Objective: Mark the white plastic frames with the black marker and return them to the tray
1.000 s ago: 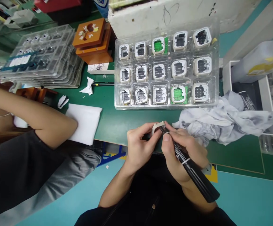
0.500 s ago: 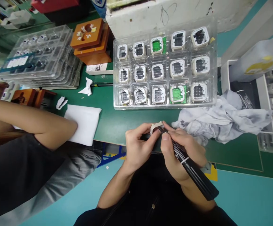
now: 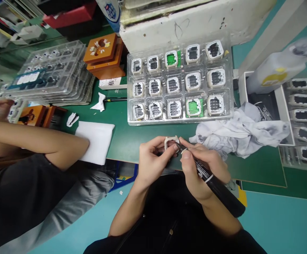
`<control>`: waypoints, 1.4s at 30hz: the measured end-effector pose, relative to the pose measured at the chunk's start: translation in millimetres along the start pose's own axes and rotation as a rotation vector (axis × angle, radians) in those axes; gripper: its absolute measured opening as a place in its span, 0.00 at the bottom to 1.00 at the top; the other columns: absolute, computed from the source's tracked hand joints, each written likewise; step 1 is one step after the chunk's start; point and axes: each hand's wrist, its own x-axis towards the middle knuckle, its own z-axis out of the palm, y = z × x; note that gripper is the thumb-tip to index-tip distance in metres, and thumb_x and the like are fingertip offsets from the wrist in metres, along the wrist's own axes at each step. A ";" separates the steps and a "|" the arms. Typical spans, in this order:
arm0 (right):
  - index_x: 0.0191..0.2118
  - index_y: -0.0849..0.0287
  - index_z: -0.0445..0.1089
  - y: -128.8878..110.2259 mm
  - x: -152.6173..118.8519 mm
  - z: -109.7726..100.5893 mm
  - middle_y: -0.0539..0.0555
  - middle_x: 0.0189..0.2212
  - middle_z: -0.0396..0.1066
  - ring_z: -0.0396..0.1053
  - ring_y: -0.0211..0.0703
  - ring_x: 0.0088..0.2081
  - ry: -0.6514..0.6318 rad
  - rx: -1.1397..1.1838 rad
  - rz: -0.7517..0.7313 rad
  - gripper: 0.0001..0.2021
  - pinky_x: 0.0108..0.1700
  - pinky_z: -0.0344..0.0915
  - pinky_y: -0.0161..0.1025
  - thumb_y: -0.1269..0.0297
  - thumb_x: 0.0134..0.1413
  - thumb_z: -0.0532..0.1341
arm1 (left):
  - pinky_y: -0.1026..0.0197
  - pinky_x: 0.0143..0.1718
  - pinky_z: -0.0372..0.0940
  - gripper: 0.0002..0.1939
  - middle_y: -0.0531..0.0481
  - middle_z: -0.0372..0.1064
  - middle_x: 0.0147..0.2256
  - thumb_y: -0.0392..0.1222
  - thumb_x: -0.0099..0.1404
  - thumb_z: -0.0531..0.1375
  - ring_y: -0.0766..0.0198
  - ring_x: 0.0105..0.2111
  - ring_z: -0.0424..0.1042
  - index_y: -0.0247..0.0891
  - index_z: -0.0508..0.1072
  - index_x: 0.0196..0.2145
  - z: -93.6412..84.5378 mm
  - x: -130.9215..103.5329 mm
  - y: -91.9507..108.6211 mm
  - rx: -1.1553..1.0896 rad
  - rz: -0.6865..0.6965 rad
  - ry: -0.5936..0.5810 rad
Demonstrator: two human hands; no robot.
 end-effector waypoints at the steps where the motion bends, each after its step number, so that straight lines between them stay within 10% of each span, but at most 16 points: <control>1: 0.49 0.54 0.77 0.3 0.1 -2.1 0.51 0.35 0.83 0.88 0.57 0.46 0.027 0.018 -0.004 0.11 0.46 0.88 0.52 0.76 0.66 0.70 | 0.69 0.26 0.74 0.07 0.50 0.84 0.30 0.40 0.65 0.78 0.66 0.26 0.81 0.37 0.88 0.39 -0.3 1.0 0.9 -0.017 -0.032 -0.009; 9: 0.60 0.57 0.78 15.0 13.0 -42.4 0.58 0.44 0.81 0.84 0.53 0.45 0.036 -0.422 -0.357 0.27 0.46 0.85 0.48 0.80 0.57 0.78 | 0.66 0.26 0.75 0.11 0.50 0.83 0.31 0.46 0.67 0.78 0.64 0.26 0.81 0.38 0.85 0.40 -6.8 12.9 26.3 0.014 -0.024 -0.049; 19: 0.59 0.58 0.79 17.0 28.2 -68.6 0.58 0.42 0.79 0.81 0.49 0.43 -0.015 -0.378 -0.386 0.18 0.46 0.82 0.46 0.75 0.67 0.73 | 0.66 0.28 0.69 0.15 0.51 0.80 0.28 0.47 0.55 0.82 0.66 0.27 0.76 0.38 0.83 0.33 28.5 119.5 96.2 0.168 0.369 -0.139; 25: 0.50 0.54 0.75 -9.8 45.2 -50.8 0.52 0.37 0.83 0.84 0.45 0.33 0.314 0.072 -0.066 0.12 0.33 0.82 0.37 0.68 0.65 0.75 | 0.64 0.34 0.77 0.18 0.50 0.83 0.32 0.49 0.57 0.82 0.64 0.31 0.81 0.38 0.81 0.35 56.6 70.6 71.1 -0.058 0.345 -0.114; 30: 0.43 0.54 0.75 -17.8 52.7 -32.8 0.56 0.42 0.86 0.88 0.55 0.47 0.262 0.103 -0.135 0.06 0.48 0.88 0.48 0.70 0.68 0.72 | 0.62 0.40 0.80 0.15 0.46 0.86 0.36 0.47 0.61 0.80 0.60 0.36 0.85 0.37 0.84 0.40 65.4 41.3 51.9 -0.099 0.380 -0.083; 42: 0.43 0.53 0.78 -6.0 44.1 -19.5 0.54 0.41 0.87 0.87 0.48 0.40 0.235 0.027 -0.138 0.04 0.45 0.86 0.46 0.69 0.68 0.71 | 0.60 0.44 0.81 0.12 0.46 0.88 0.39 0.46 0.65 0.78 0.58 0.38 0.87 0.38 0.86 0.42 57.8 37.7 25.7 -0.009 0.490 0.002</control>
